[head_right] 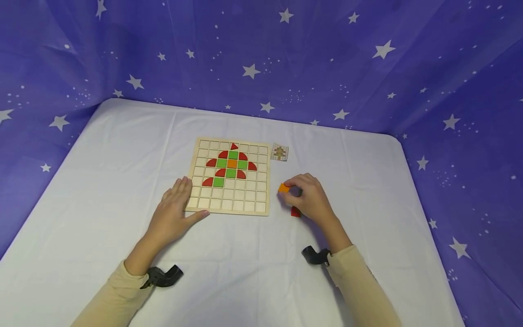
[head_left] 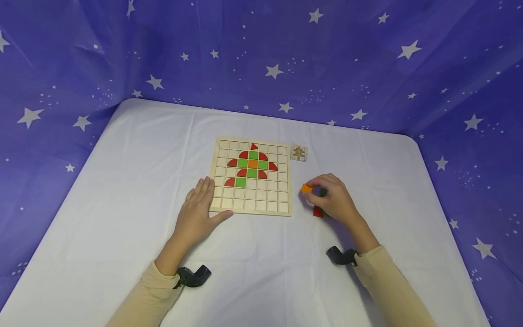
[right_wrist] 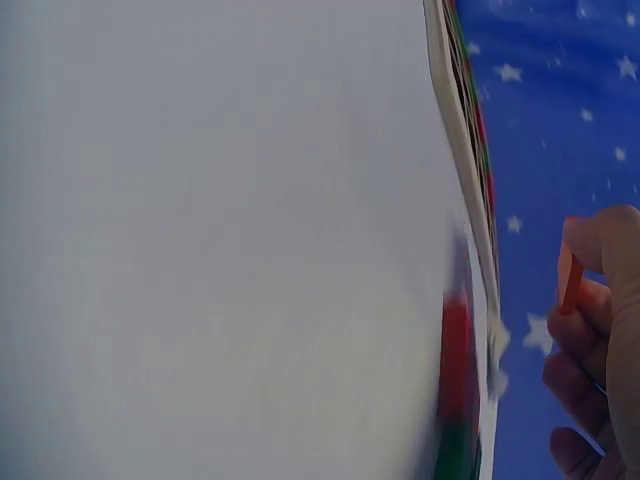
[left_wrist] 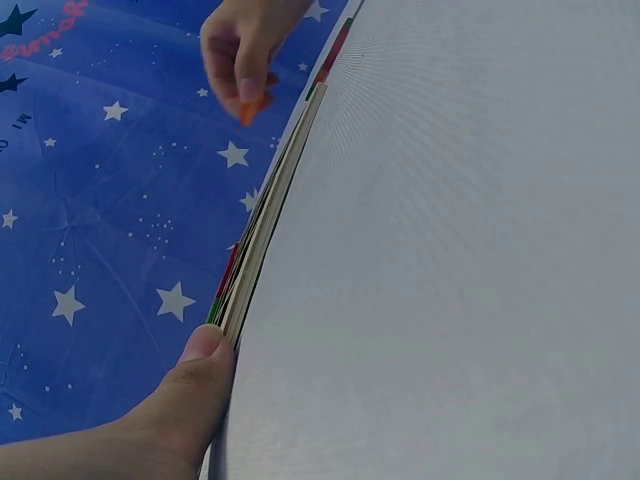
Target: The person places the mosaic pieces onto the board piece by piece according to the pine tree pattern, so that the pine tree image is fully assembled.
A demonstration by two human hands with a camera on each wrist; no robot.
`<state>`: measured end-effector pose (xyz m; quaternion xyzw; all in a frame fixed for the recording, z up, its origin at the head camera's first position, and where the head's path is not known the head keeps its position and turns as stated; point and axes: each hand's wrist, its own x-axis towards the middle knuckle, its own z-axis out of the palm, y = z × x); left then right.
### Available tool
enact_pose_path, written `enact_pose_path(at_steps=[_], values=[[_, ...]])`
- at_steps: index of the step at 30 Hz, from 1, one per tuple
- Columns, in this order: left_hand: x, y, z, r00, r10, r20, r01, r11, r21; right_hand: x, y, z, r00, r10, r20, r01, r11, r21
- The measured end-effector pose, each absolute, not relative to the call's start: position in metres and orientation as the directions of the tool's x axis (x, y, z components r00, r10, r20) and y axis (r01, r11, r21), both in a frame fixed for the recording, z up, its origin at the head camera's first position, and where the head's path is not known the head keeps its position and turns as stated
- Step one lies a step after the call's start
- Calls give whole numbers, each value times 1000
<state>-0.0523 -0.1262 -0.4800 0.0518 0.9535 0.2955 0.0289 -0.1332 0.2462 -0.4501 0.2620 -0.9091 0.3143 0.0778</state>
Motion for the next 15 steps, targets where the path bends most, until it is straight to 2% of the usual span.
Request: enact_pose_path(at_steps=[9,15], values=[[-52,-126,-479,-992,121,-22,88,820,566,-143,185,-447,-802,-533,272,-590,629,-506],[-52,-126,-478,-992,121,-29,83,823,562,-147,151,-447,-786,-592,179,-596,649,-472]])
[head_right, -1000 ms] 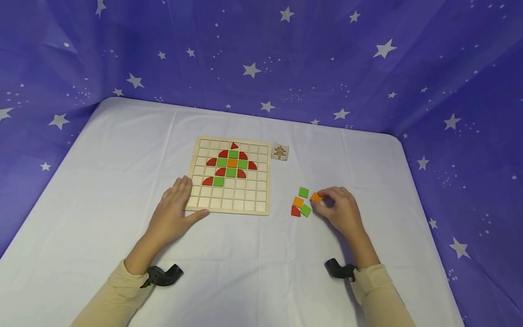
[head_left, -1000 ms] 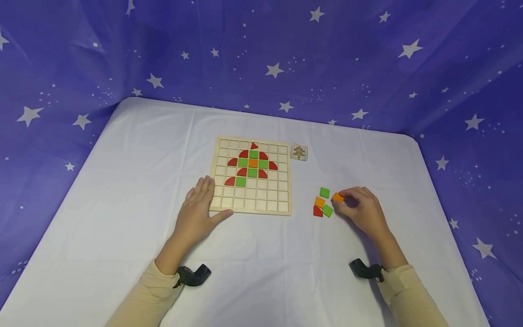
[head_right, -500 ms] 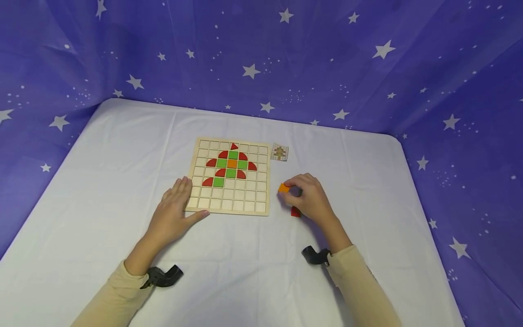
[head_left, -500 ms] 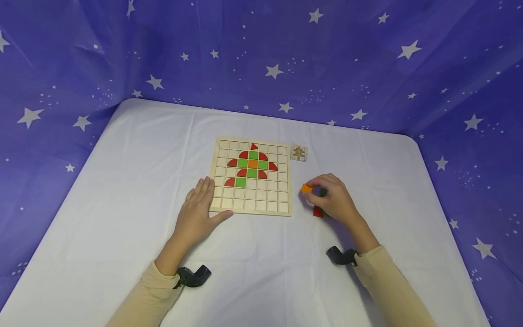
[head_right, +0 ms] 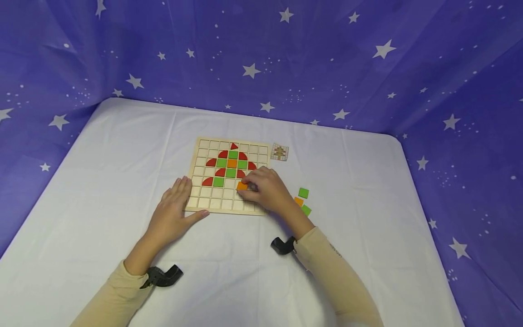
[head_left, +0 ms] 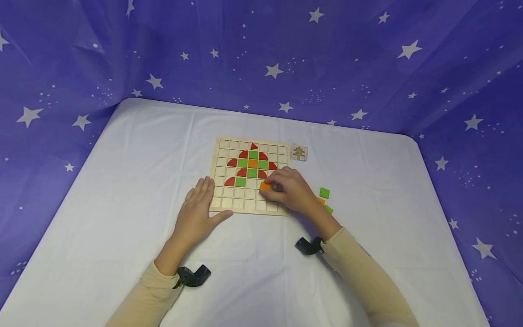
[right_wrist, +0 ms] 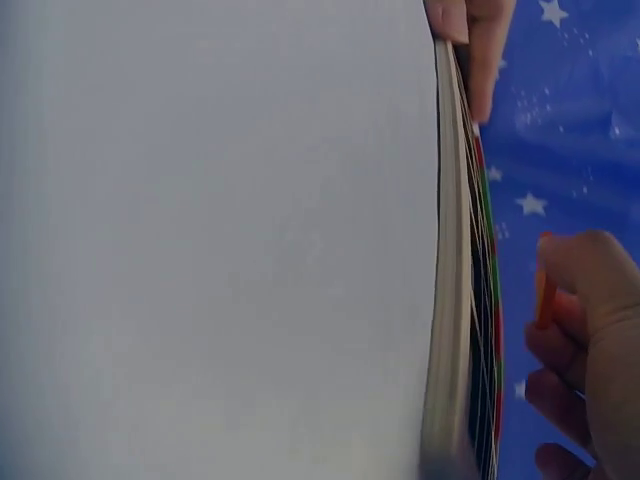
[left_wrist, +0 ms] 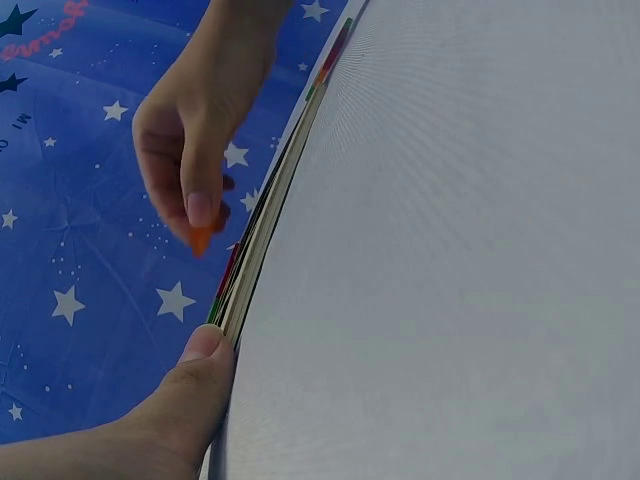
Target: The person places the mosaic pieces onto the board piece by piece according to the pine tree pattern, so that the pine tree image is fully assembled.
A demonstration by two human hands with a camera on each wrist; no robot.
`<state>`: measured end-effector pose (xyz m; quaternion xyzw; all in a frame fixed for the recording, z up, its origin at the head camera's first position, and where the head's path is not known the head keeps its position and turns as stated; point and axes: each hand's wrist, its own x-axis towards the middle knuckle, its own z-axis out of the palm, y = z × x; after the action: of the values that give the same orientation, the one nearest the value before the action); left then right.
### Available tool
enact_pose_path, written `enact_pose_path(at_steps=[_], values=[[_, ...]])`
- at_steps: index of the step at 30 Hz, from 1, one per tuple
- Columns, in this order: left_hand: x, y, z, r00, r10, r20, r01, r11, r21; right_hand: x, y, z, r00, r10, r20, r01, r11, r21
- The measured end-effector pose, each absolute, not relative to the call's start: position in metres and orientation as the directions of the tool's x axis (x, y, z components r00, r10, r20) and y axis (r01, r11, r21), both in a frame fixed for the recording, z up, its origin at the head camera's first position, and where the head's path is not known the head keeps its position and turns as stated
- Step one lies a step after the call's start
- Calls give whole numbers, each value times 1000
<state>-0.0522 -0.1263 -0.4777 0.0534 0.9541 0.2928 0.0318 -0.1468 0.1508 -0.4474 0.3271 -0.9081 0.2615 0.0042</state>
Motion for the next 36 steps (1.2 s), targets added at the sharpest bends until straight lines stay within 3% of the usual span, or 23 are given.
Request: enact_pose_path(at_steps=[8,23,36], values=[[-52,-127,-478,-992,119,-35,79,822,564,-149,124,-452,-758,-643,110,-631,680,-373],[-53,-127,-479,-993,121,-19,90,823,561,-151,116,-454,-705,-692,153,-705,662,-255],[-52,-127,-480,-992,121,-18,91,824,559,-153,114,-454,-725,-668,169,-684,671,-287]])
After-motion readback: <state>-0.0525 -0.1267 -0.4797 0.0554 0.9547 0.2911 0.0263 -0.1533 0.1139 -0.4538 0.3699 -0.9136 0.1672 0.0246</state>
